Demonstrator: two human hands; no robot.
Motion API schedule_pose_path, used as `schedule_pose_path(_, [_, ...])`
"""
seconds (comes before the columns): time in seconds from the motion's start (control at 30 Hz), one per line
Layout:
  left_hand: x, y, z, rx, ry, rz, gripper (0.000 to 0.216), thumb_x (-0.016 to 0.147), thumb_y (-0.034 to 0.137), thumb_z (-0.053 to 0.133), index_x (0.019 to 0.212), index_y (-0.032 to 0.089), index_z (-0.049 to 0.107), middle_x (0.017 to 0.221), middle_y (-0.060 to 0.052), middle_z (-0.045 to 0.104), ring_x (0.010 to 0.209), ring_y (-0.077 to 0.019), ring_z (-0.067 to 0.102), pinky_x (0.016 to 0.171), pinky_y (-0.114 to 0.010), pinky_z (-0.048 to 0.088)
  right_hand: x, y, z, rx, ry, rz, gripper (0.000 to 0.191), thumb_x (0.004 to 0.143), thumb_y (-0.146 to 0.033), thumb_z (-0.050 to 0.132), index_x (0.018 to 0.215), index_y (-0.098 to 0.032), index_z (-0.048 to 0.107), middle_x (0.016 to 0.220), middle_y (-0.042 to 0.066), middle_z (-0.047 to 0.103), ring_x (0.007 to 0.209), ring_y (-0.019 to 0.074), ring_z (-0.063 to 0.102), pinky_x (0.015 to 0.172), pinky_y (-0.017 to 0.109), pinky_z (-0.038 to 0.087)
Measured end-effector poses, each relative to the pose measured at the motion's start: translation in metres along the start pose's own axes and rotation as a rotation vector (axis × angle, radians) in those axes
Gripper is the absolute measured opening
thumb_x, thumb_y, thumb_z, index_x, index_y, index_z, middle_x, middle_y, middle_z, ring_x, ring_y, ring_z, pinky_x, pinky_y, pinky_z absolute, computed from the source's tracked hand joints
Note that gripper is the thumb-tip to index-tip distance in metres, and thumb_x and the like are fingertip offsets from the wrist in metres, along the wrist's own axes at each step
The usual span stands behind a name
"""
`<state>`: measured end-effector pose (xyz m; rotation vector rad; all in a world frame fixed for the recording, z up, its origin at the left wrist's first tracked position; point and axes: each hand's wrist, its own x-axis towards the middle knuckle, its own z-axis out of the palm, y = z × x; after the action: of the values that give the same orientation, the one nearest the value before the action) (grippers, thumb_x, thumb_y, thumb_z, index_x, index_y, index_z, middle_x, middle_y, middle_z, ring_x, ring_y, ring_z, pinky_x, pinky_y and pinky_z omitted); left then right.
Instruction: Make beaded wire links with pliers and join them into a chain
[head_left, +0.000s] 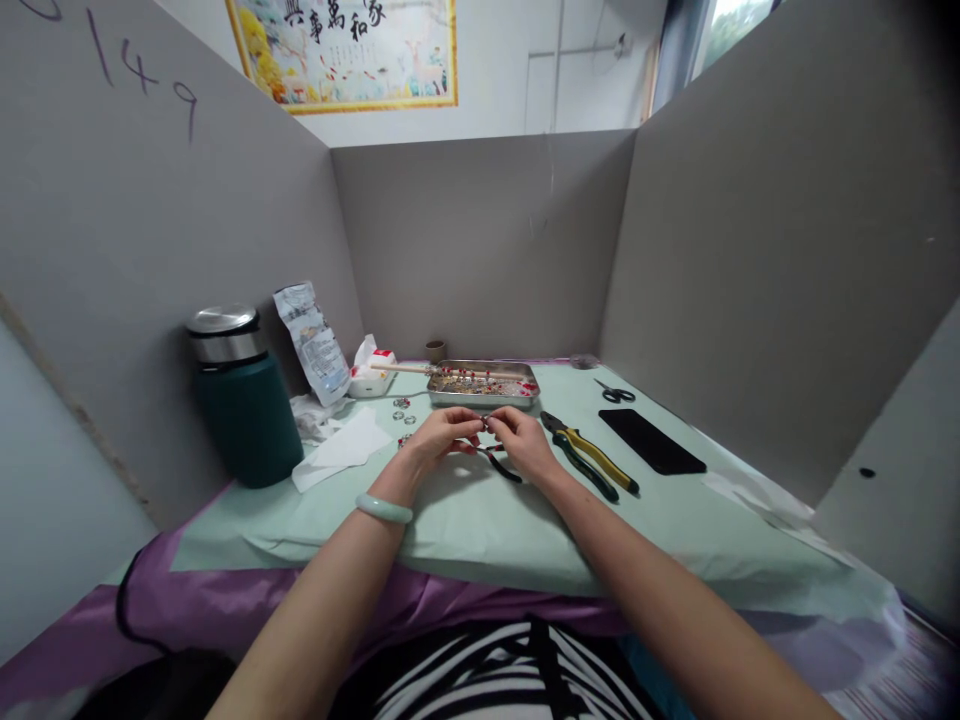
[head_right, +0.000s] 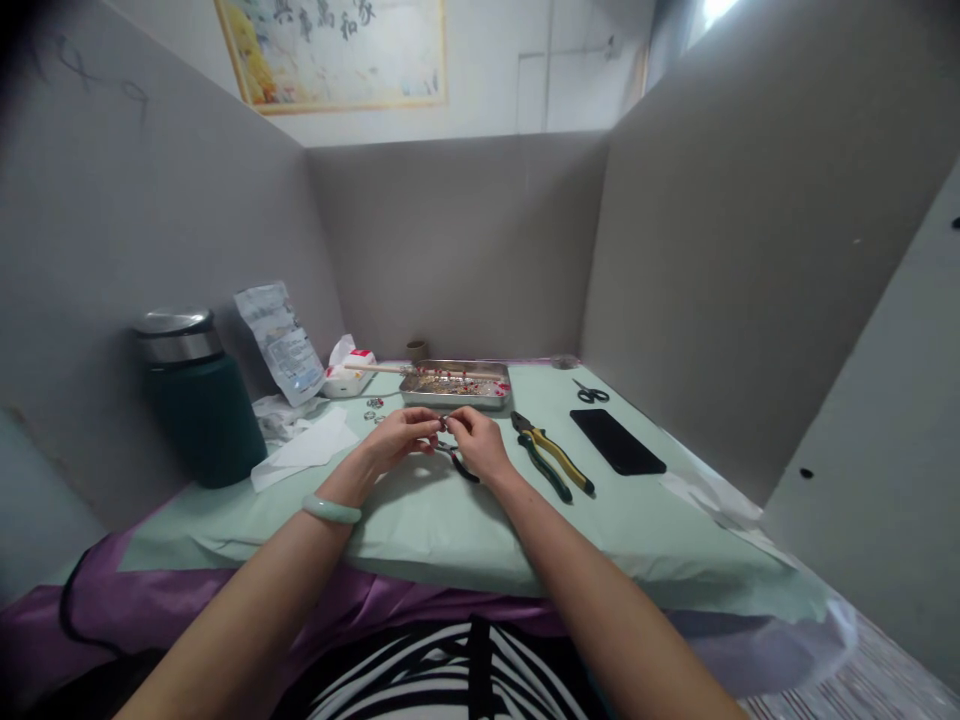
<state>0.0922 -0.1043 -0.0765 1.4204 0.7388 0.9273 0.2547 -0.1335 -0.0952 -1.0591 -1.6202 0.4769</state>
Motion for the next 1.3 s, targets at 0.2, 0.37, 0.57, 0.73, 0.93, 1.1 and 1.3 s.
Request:
schedule_pose_path(0.2, [-0.001, -0.001, 0.000, 0.010, -0.074, 0.014, 0.033, 0.069, 0.044, 0.073, 0.074, 0.013, 0.061, 0.067, -0.001, 0.055, 0.058, -0.0096, 0.053, 0.056, -0.024, 0.048, -0.003, 0.001, 0.000, -0.135, 0.037, -0.204, 0.020, 0.086, -0.025, 0.049, 0.086, -0.019, 0.068, 0.084, 0.006, 0.069, 0.077, 0.0183, 0.061, 0.072, 0.028, 0.044])
schedule_pose_path(0.37, [0.000, -0.001, -0.001, -0.132, -0.085, 0.003, 0.032, 0.067, 0.040, 0.076, 0.079, 0.013, 0.063, 0.068, 0.000, 0.054, 0.058, -0.0084, 0.052, 0.058, -0.024, 0.049, -0.003, -0.001, 0.001, -0.075, 0.069, -0.206, 0.020, 0.088, -0.027, 0.049, 0.096, -0.018, 0.065, 0.091, 0.007, 0.068, 0.078, 0.0182, 0.061, 0.073, 0.029, 0.046])
schedule_pose_path(0.57, [0.002, -0.001, -0.001, -0.214, 0.004, -0.025, 0.030, 0.061, 0.033, 0.081, 0.075, 0.013, 0.064, 0.067, -0.001, 0.057, 0.059, -0.0088, 0.054, 0.057, -0.022, 0.048, -0.007, -0.002, 0.004, -0.191, 0.031, -0.236, 0.022, 0.082, -0.029, 0.058, 0.102, -0.019, 0.058, 0.089, 0.005, 0.063, 0.065, 0.0147, 0.054, 0.066, 0.027, 0.043])
schedule_pose_path(0.73, [0.005, -0.006, -0.001, -0.170, 0.001, -0.035, 0.030, 0.064, 0.034, 0.080, 0.077, 0.012, 0.066, 0.072, -0.003, 0.062, 0.059, -0.0090, 0.055, 0.057, -0.022, 0.048, -0.008, -0.002, 0.006, -0.300, 0.059, -0.246, 0.015, 0.083, -0.024, 0.055, 0.097, -0.018, 0.058, 0.086, 0.005, 0.063, 0.072, 0.0173, 0.056, 0.069, 0.028, 0.042])
schedule_pose_path(0.93, [0.007, -0.003, 0.002, -0.299, 0.084, 0.088, 0.035, 0.073, 0.045, 0.070, 0.085, 0.012, 0.065, 0.084, -0.009, 0.066, 0.078, -0.0171, 0.065, 0.075, -0.032, 0.051, -0.006, 0.001, 0.006, -0.264, 0.103, -0.122, 0.019, 0.085, -0.034, 0.055, 0.095, -0.019, 0.060, 0.084, 0.005, 0.067, 0.068, 0.0169, 0.059, 0.066, 0.027, 0.042])
schedule_pose_path(1.1, [0.003, 0.004, 0.004, -0.323, 0.084, 0.101, 0.038, 0.076, 0.047, 0.067, 0.097, 0.016, 0.063, 0.093, -0.009, 0.066, 0.087, -0.0198, 0.065, 0.080, -0.035, 0.050, -0.004, 0.004, 0.005, -0.223, 0.103, -0.053, 0.023, 0.084, -0.040, 0.056, 0.092, -0.019, 0.061, 0.073, 0.003, 0.066, 0.064, 0.0168, 0.059, 0.062, 0.026, 0.043])
schedule_pose_path(1.3, [-0.002, 0.008, 0.007, -0.290, 0.001, 0.112, 0.043, 0.077, 0.050, 0.064, 0.108, 0.019, 0.062, 0.108, -0.011, 0.064, 0.086, -0.0181, 0.064, 0.075, -0.031, 0.049, -0.004, 0.005, 0.006, -0.184, 0.108, -0.029, 0.025, 0.083, -0.043, 0.057, 0.088, -0.019, 0.063, 0.073, 0.003, 0.068, 0.065, 0.0172, 0.061, 0.062, 0.027, 0.044])
